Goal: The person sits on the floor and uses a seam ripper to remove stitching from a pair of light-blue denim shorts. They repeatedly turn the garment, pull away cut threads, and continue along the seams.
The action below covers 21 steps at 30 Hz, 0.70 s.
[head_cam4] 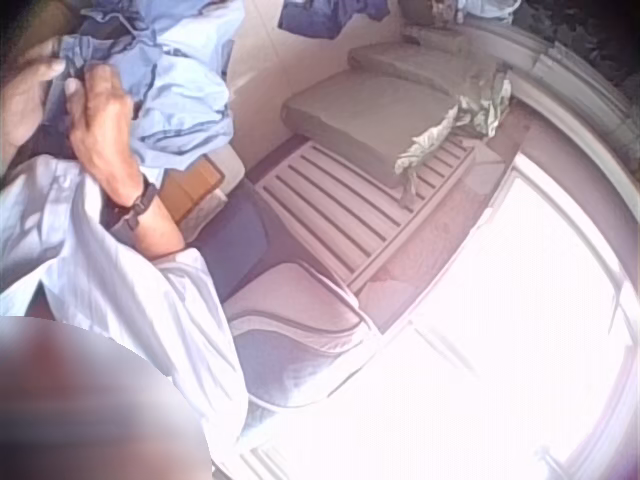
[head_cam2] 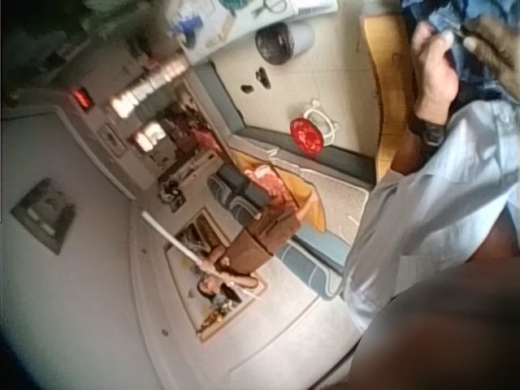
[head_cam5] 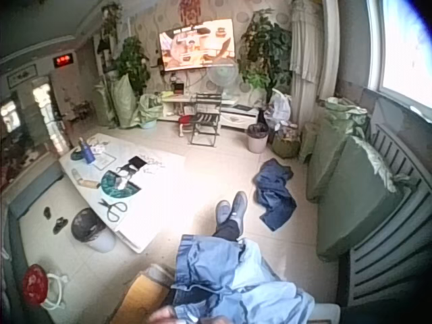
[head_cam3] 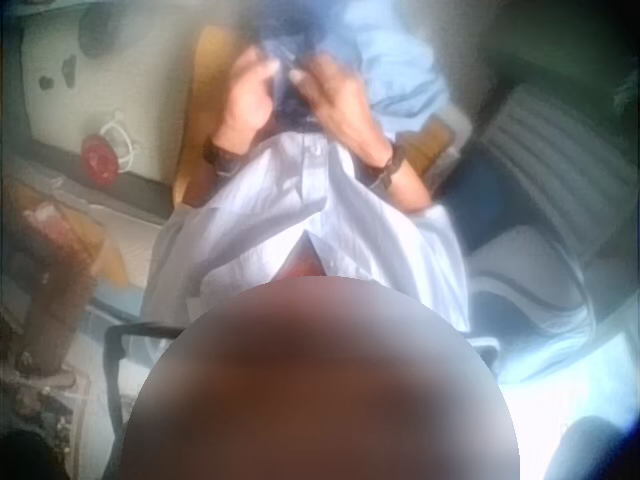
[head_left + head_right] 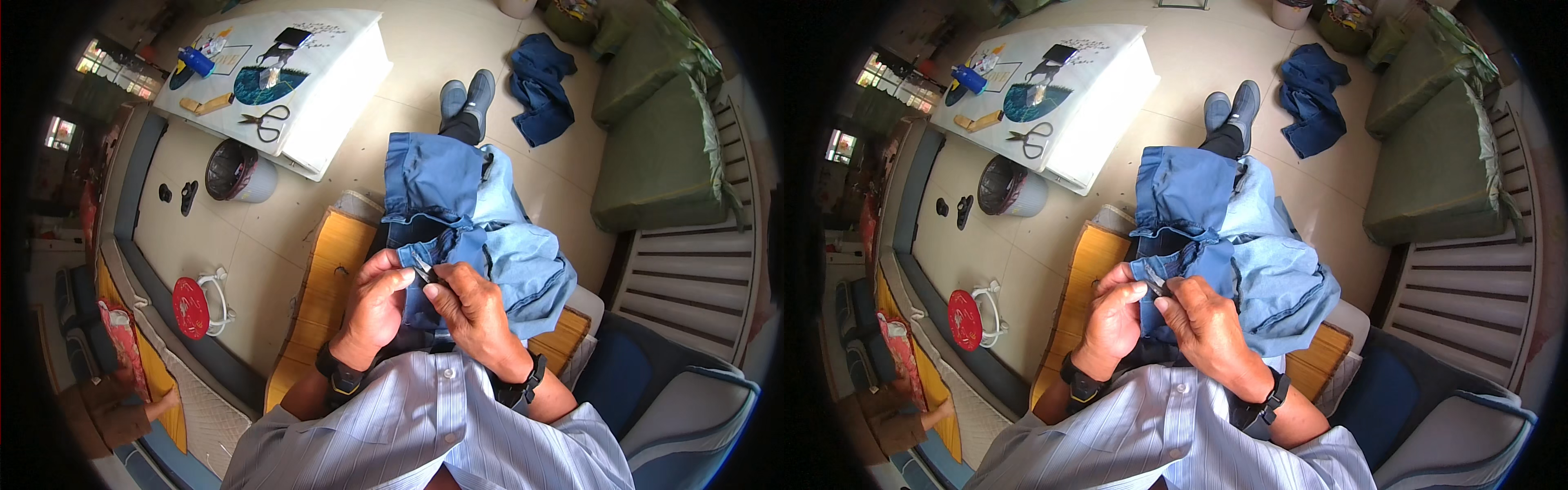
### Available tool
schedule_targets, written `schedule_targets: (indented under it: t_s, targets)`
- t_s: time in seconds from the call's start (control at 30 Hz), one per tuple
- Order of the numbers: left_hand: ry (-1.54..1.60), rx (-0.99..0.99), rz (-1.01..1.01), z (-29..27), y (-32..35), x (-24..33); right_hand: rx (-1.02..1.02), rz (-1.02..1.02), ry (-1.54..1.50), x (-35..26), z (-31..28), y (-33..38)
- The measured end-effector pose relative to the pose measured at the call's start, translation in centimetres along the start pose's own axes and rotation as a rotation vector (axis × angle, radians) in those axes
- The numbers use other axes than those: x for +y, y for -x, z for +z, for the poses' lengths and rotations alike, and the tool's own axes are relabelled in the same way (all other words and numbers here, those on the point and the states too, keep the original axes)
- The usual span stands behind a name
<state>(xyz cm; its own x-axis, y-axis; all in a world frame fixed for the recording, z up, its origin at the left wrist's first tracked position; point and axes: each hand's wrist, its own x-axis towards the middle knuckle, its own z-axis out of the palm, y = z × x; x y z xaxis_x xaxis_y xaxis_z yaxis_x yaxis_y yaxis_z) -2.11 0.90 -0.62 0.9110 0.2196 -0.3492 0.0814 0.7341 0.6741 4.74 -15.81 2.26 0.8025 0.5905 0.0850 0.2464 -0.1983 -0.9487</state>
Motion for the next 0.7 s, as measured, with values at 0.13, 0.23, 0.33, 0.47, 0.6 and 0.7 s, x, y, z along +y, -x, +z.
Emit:
schedule_targets:
  t_s: [0.13,0.23,0.33,0.47,0.6,0.7]
  targets:
    - [0.029,0.006,0.034,-0.1,0.0,-0.4,0.003,0.032,-0.018,-0.1,0.0,0.1]
    - [0.031,0.022,0.037,0.4,0.2,-0.4,0.010,0.020,-0.004,0.1,0.1,0.1]
    - [0.028,0.021,0.043,0.3,0.2,-0.4,0.020,-0.015,0.034,0.2,0.2,0.1]
    - [0.033,0.041,0.029,0.7,0.3,-0.1,0.033,-0.054,0.052,0.2,0.2,-0.1]
    - [0.031,0.070,0.025,1.6,0.4,0.3,0.046,-0.083,0.057,0.6,0.4,-0.1]
    - [0.035,0.043,0.030,1.0,0.3,0.0,0.057,-0.104,0.060,0.8,0.4,-0.2]
